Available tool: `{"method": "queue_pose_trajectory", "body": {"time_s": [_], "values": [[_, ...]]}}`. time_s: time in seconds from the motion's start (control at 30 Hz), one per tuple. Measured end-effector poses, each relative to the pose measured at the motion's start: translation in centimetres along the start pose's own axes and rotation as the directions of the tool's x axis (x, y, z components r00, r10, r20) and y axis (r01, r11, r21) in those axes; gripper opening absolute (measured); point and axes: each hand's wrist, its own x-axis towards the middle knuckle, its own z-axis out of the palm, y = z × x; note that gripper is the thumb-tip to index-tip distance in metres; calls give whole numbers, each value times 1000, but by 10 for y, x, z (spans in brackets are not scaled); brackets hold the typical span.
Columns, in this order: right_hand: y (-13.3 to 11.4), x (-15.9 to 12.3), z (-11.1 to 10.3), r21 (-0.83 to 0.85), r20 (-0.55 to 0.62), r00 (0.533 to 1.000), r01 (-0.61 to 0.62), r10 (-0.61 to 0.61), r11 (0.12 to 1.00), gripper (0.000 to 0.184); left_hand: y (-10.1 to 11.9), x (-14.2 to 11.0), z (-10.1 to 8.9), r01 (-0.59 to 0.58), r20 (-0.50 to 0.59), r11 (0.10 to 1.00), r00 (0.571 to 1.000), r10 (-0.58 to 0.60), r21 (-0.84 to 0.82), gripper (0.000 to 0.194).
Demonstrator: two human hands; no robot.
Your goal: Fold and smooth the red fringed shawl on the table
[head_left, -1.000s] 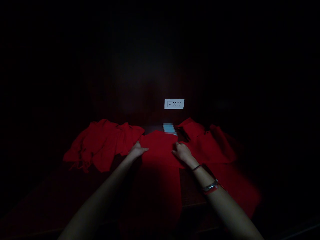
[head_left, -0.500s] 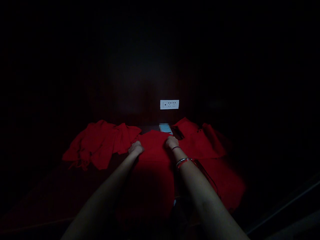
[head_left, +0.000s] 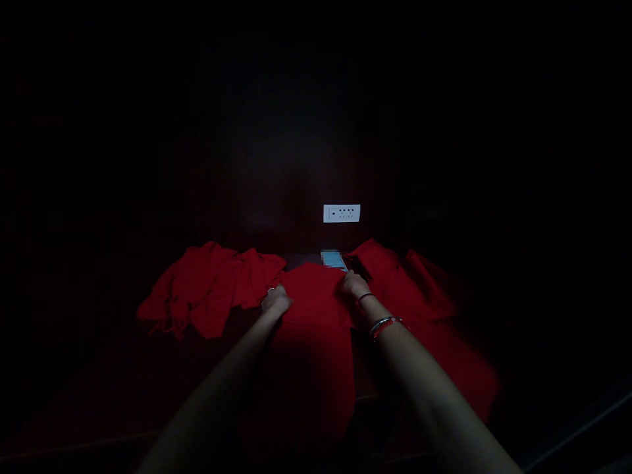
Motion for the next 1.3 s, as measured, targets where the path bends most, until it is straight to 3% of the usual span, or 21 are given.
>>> {"method": "queue_pose_trajectory", "body": {"time_s": [0.13, 0.3, 0.43, 0.6, 0.73, 0.83, 0.93, 1.0, 1.13, 1.23, 1.3], "values": [[1, -6, 2, -18, 6, 1000, 1, -1, 1000, 64, 0, 1, 4, -8, 1, 1000, 1000, 8, 2, 38], [-4, -8, 9, 31, -57, 998, 22, -20, 999, 48, 2, -3, 4, -13, -17, 1000, 1000, 13, 5, 36], [-12, -4, 1, 97, -71, 997, 51, -44, 994, 41, -1, -5, 5, -55, -36, 998, 998, 55, -6, 33], [-34, -7, -28, 193, -134, 983, 150, -125, 970, 45, -1, -3, 7, -145, -50, 988, 988, 143, -52, 32], [-42, -17, -80, 244, -218, 953, 260, -209, 934, 47, 2, -3, 3, -216, -72, 971, 975, 209, -104, 35], [-20, -26, -138, 311, -269, 937, 303, -222, 901, 48, 6, -2, -2, -259, -92, 957, 964, 249, -128, 36], [28, -32, -191, 337, -314, 923, 326, -221, 883, 49, 18, -3, 0, -320, -99, 936, 946, 308, -147, 33], [66, -32, -212, 273, -359, 915, 290, -183, 917, 45, 35, -7, 8, -388, -94, 908, 922, 377, -162, 30], [126, -25, -217, 65, -426, 903, 96, -60, 993, 39, 86, -24, 43, -544, -68, 816, 837, 543, -196, 27], [143, -20, -203, -231, -390, 911, 46, -136, 972, 34, 129, -42, 72, -633, -65, 740, 768, 637, -225, 36], [143, -17, -196, -333, -380, 905, 57, -189, 941, 34, 152, -52, 88, -658, -70, 706, 743, 666, -262, 46]]}}
